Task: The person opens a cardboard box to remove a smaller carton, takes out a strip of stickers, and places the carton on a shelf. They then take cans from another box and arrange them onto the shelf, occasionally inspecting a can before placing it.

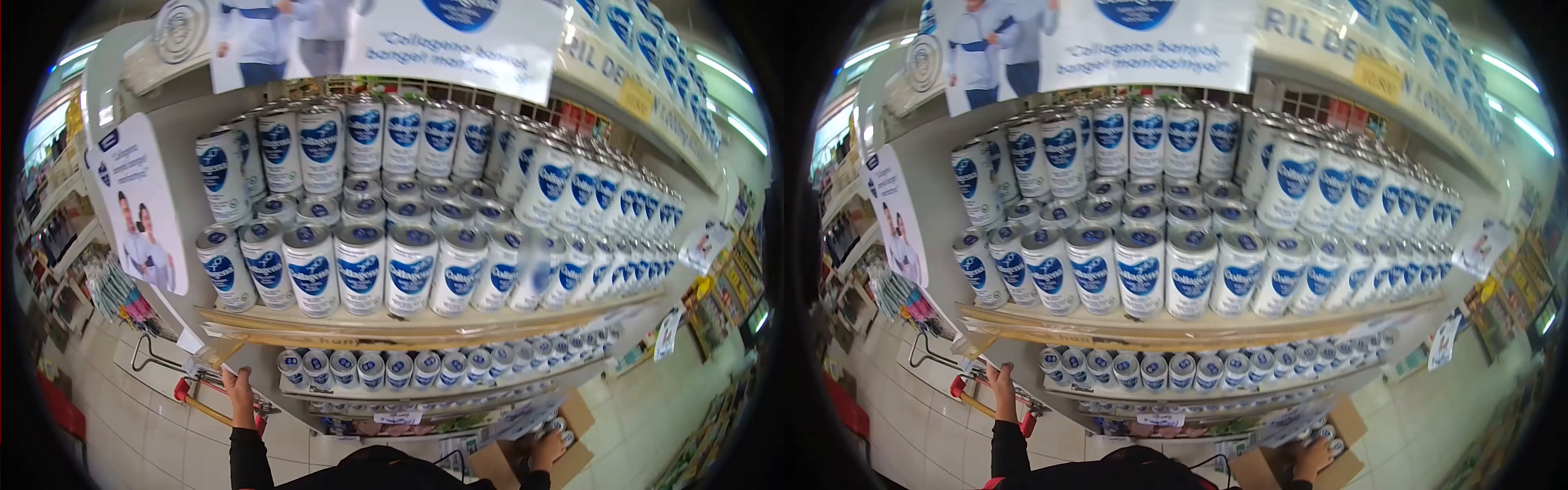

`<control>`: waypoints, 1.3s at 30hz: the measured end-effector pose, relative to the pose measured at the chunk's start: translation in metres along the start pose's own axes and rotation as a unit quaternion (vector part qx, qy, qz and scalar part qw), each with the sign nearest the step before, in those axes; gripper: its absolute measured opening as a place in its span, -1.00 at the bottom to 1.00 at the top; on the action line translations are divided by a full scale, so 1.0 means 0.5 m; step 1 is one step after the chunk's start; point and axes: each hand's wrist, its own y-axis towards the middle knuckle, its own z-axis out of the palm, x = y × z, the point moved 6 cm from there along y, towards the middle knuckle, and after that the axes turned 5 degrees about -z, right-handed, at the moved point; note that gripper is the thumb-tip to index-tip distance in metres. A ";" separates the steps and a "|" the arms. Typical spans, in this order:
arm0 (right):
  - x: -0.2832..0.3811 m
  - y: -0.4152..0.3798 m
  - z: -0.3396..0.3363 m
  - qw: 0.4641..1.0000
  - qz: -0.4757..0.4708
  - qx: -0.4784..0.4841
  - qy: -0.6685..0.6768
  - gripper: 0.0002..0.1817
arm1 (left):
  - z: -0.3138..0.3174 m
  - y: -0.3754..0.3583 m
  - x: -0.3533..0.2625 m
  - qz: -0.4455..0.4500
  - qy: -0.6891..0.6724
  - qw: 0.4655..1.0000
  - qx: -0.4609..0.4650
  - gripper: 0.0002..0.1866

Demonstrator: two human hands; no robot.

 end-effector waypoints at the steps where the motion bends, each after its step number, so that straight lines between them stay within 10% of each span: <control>1: 0.008 -0.005 -0.024 1.000 -0.001 -0.016 0.007 -0.46 | 0.001 -0.004 -0.004 0.004 -0.008 1.000 -0.011 -0.69; 4: 0.027 -0.011 -0.153 0.999 0.015 0.007 0.039 -0.39 | 0.007 -0.007 -0.016 0.008 -0.020 1.000 -0.016 -0.70; 9: 0.145 -0.044 -0.591 0.874 -0.218 -0.316 0.297 -0.61 | 0.013 -0.010 -0.010 -0.016 0.009 1.000 -0.003 -0.74; 10: 0.120 -0.012 -0.589 0.861 -0.226 -0.304 0.340 -0.32 | 0.013 -0.011 -0.002 -0.017 0.007 1.000 -0.001 -0.74; 19: 0.615 -0.134 -0.895 0.575 -0.583 -0.255 0.514 -0.42 | -0.002 0.000 0.045 0.026 0.048 0.998 0.041 -0.66; 28: 0.965 -0.147 -0.986 0.682 -0.649 -0.229 0.247 -0.40 | 0.009 -0.005 0.055 -0.005 -0.069 0.997 0.030 -0.49; 39: 1.095 -0.112 -0.966 0.770 -0.606 -0.094 0.179 -0.22 | 0.011 -0.005 0.041 0.035 -0.013 0.999 0.028 -0.48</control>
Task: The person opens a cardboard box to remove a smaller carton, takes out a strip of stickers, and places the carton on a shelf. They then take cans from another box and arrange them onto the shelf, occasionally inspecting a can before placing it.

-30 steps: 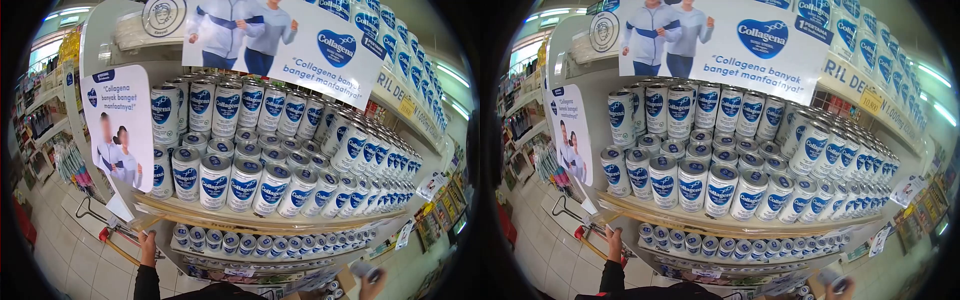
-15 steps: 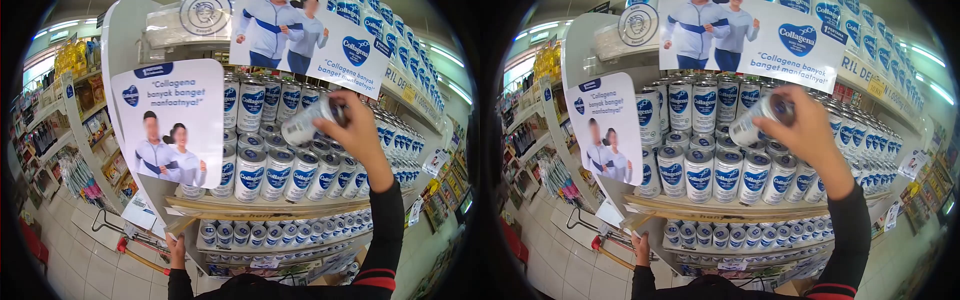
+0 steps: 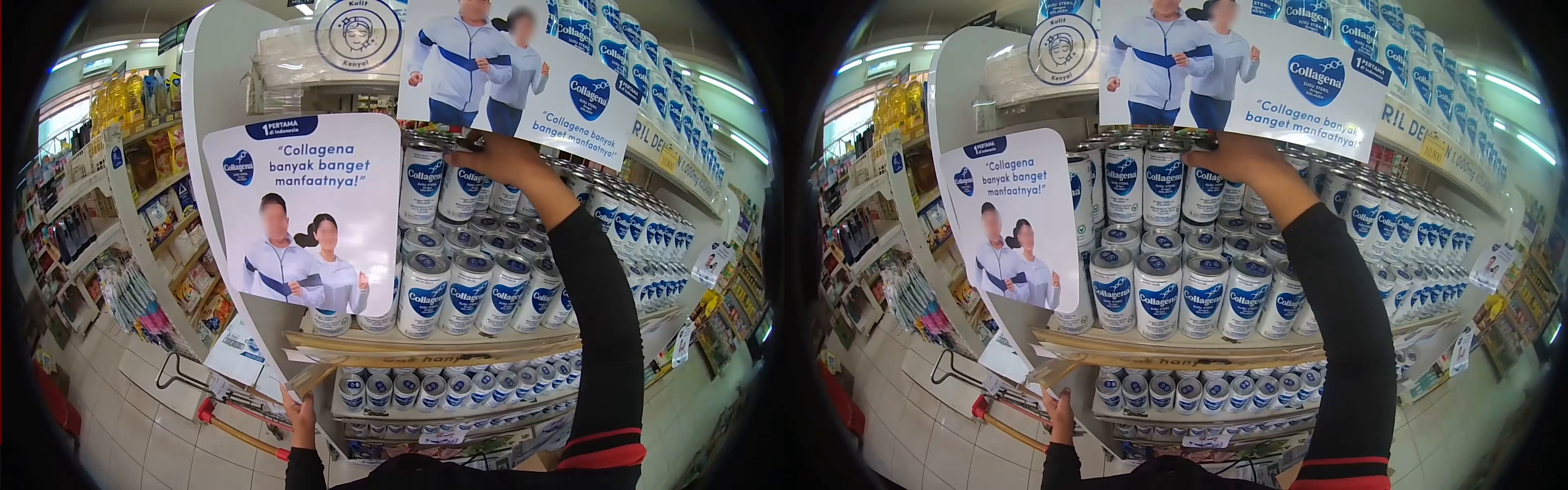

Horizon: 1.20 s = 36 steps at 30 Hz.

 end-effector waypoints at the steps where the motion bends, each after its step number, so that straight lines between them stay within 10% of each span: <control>1: 0.001 0.000 0.000 1.000 0.000 0.000 0.000 -0.22 | 0.004 0.000 -0.007 0.003 -0.011 1.000 -0.006 -0.49; 27: -0.006 -0.021 0.030 0.992 -0.010 0.014 0.124 -0.54 | -0.008 0.001 0.024 -0.029 -0.014 0.999 -0.001 -0.41; 36: 0.003 -0.046 0.039 0.994 -0.066 -0.085 -0.016 -0.36 | -0.008 0.001 0.026 -0.017 0.003 1.000 0.021 -0.42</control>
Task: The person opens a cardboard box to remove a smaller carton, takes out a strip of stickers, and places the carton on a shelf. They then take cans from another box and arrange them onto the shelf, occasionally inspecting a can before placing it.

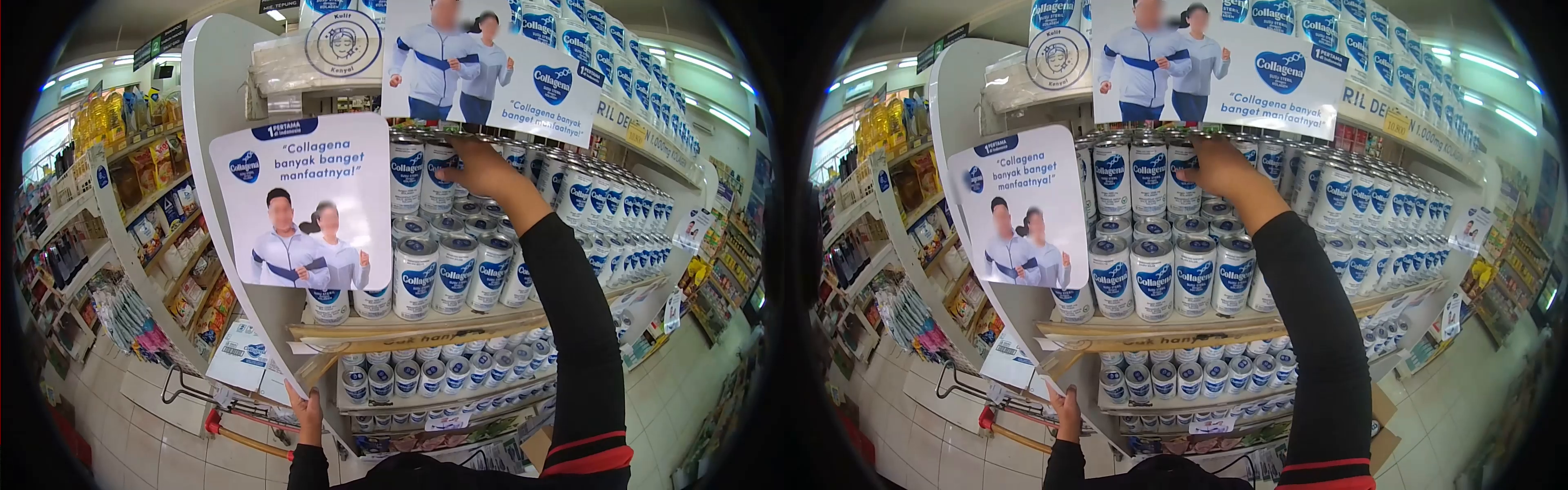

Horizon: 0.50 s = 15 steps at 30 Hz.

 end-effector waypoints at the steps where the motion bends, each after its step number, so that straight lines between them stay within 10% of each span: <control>1: -0.001 -0.010 0.003 1.000 0.015 0.009 -0.022 -0.31 | 0.005 0.000 -0.012 0.002 -0.022 1.000 0.000 -0.43; 8: 0.089 -0.264 -0.184 0.993 -0.069 -0.090 0.038 -0.50 | 0.015 -0.004 -0.035 -0.039 -0.070 0.997 -0.011 -0.39; 15: -0.044 -0.736 -0.241 0.915 0.291 -0.056 0.273 -0.56 | -0.024 0.018 0.024 -0.026 0.030 0.999 0.020 -0.62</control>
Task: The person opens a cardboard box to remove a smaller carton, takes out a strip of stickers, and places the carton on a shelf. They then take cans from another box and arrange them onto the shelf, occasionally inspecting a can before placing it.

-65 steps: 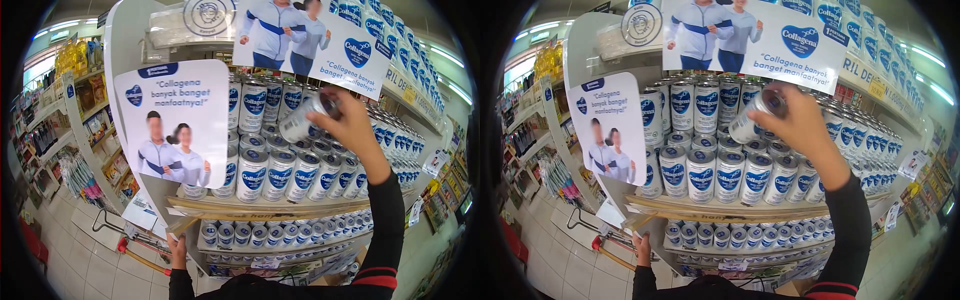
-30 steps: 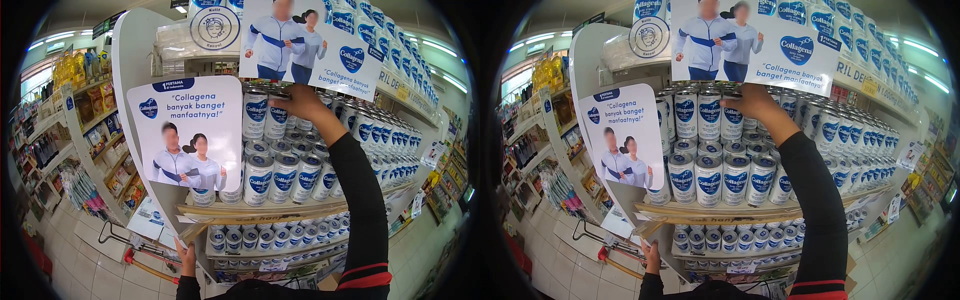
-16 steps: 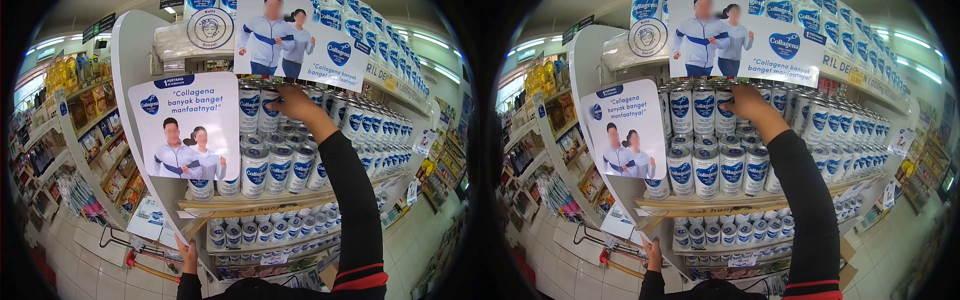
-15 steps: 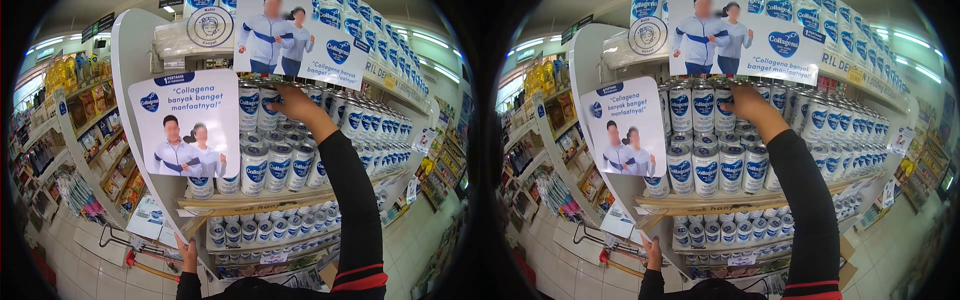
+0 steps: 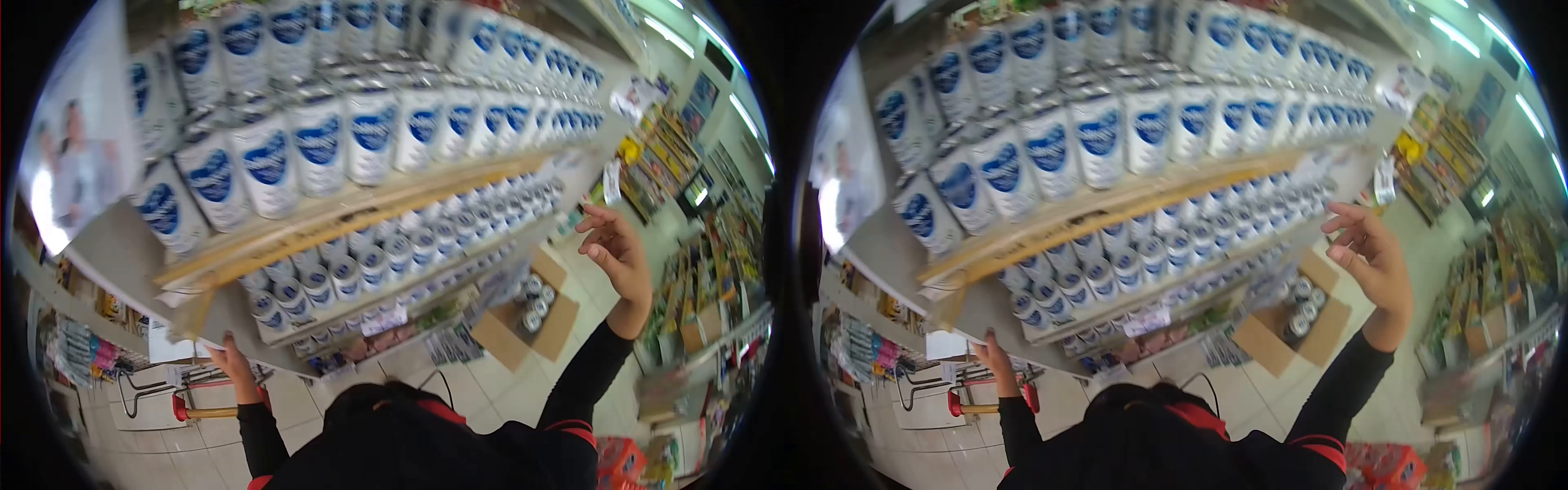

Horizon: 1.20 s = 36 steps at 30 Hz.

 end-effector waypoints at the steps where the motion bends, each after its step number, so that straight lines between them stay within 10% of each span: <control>1: -0.057 -0.043 -0.023 1.000 0.023 -0.003 -0.003 -0.56 | 0.014 -0.009 -0.007 -0.013 0.008 1.000 0.017 -0.62; 9: -0.480 -0.332 -0.061 0.898 0.399 -0.179 -0.050 -0.56 | 0.055 -0.040 -0.108 0.013 -0.012 0.997 -0.076 -0.71; 25: -0.709 -0.271 0.155 0.899 0.302 -0.023 -0.317 -0.35 | 0.069 -0.053 -0.142 0.025 0.061 0.990 -0.125 -0.72; 36: -0.722 -0.294 0.132 0.844 0.426 0.096 -0.312 -0.40 | 0.061 -0.054 -0.132 0.002 0.095 0.986 -0.135 -0.74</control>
